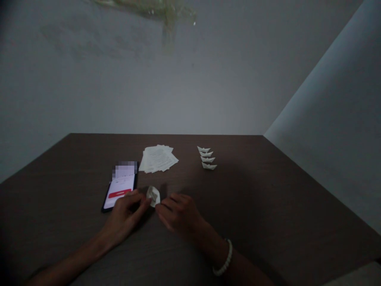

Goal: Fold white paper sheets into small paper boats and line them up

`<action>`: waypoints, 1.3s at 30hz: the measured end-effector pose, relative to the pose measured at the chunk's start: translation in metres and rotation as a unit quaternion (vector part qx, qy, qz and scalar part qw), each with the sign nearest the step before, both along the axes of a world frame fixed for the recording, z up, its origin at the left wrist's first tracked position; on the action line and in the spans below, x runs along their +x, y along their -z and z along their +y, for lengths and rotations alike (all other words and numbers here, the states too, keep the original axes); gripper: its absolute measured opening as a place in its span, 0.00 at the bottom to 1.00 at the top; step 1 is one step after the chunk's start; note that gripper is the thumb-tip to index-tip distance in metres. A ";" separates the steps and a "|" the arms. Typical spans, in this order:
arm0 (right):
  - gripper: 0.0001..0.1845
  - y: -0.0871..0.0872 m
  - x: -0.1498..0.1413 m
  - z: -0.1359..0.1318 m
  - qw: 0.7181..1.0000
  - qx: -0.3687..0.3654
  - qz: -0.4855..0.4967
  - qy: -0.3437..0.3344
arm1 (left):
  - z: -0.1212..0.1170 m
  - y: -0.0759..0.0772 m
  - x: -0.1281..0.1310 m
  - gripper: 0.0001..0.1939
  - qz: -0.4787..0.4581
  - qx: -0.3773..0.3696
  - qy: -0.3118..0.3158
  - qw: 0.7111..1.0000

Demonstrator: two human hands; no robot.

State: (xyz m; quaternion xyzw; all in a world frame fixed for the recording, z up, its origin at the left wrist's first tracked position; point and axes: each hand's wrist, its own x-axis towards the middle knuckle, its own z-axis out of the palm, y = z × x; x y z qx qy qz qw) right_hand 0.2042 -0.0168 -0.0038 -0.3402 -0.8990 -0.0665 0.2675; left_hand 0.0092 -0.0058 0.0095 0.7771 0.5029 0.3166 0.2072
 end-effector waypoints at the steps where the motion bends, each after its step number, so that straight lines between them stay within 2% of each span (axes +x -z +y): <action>1: 0.06 0.000 0.000 0.000 1.000 -0.002 0.000 0.003 | 0.000 0.000 0.000 0.21 0.002 -0.001 0.002 1.000; 4: 0.07 0.000 0.004 0.002 1.000 -0.010 -0.001 0.012 | 0.000 -0.001 -0.001 0.20 -0.002 0.003 -0.007 1.000; 8: 0.10 -0.002 0.014 0.005 1.000 -0.021 -0.009 0.007 | -0.001 -0.001 -0.003 0.11 -0.058 0.021 -0.082 0.995; 10: 0.12 -0.004 0.020 0.005 1.000 -0.018 -0.019 -0.008 | -0.001 0.001 -0.004 0.13 -0.072 0.039 -0.095 0.992; 17: 0.16 0.002 0.029 0.009 0.999 -0.027 -0.018 -0.018 | 0.003 0.005 -0.006 0.11 -0.035 0.057 -0.042 0.997; 21: 0.16 0.007 0.031 0.012 0.999 -0.042 -0.010 -0.015 | 0.004 0.005 -0.006 0.12 -0.020 0.046 -0.034 0.998; 24: 0.15 0.005 0.038 0.016 0.997 -0.070 0.003 -0.022 | 0.004 0.006 -0.007 0.12 -0.022 0.051 -0.044 0.997; 27: 0.15 -0.003 0.058 0.022 0.992 -0.116 0.048 0.010 | 0.004 0.006 -0.007 0.12 -0.013 0.049 -0.030 0.998; 31: 0.12 -0.013 0.104 0.033 0.980 -0.168 0.072 0.081 | 0.003 0.005 -0.004 0.11 0.027 0.041 0.033 0.998; 35: 0.11 -0.013 0.149 0.049 0.962 -0.212 0.072 0.156 | 0.002 0.007 -0.002 0.11 0.062 0.070 0.077 0.993; 39: 0.13 -0.011 0.171 0.066 0.950 -0.245 0.062 0.183 | 0.001 0.009 -0.001 0.10 0.087 0.109 0.107 0.984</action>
